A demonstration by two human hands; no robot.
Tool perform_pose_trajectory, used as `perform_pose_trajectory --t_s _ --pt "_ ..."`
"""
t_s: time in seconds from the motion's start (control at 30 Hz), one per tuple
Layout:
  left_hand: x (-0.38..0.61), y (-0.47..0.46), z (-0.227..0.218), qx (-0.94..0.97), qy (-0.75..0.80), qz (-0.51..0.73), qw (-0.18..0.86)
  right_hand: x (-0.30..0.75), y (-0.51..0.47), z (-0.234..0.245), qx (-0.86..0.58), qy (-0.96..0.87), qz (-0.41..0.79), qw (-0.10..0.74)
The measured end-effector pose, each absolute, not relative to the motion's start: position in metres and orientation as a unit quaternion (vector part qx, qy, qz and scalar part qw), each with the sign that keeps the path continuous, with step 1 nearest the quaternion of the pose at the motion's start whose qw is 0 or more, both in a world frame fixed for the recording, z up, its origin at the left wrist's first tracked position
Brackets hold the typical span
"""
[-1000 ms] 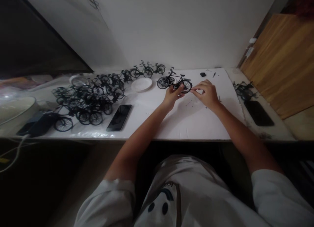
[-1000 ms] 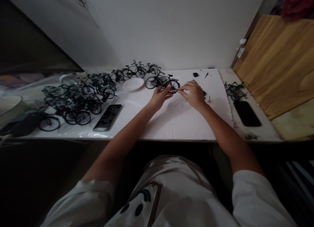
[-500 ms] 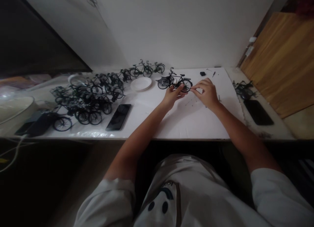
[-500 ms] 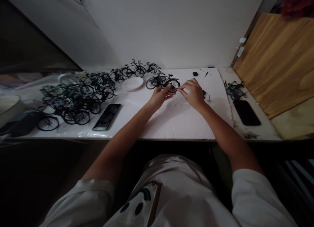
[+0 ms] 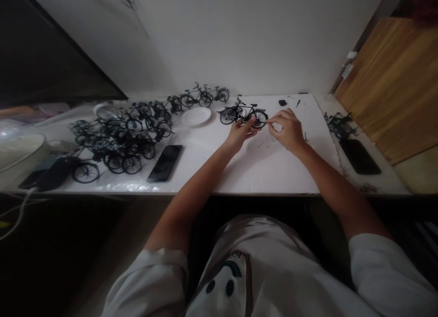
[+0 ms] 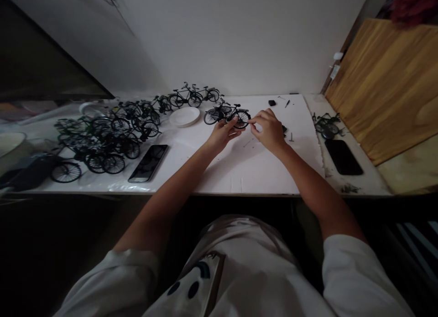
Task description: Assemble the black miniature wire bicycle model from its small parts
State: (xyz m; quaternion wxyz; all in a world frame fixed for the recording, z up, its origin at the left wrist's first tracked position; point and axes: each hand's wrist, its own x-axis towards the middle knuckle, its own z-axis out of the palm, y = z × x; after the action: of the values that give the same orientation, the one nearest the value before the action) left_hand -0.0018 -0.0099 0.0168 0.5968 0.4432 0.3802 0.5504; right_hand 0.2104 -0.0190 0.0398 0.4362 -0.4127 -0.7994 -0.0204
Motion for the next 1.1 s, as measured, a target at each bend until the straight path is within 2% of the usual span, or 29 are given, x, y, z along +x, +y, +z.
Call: perform_pose_trajectory --t_s 1.1 --pt "-0.0012 -0.0085 0.0119 0.438 0.375 0.576 0.58 0.2049 -0.0222 0.0383 -0.41 -0.811 -0.01 0.417"
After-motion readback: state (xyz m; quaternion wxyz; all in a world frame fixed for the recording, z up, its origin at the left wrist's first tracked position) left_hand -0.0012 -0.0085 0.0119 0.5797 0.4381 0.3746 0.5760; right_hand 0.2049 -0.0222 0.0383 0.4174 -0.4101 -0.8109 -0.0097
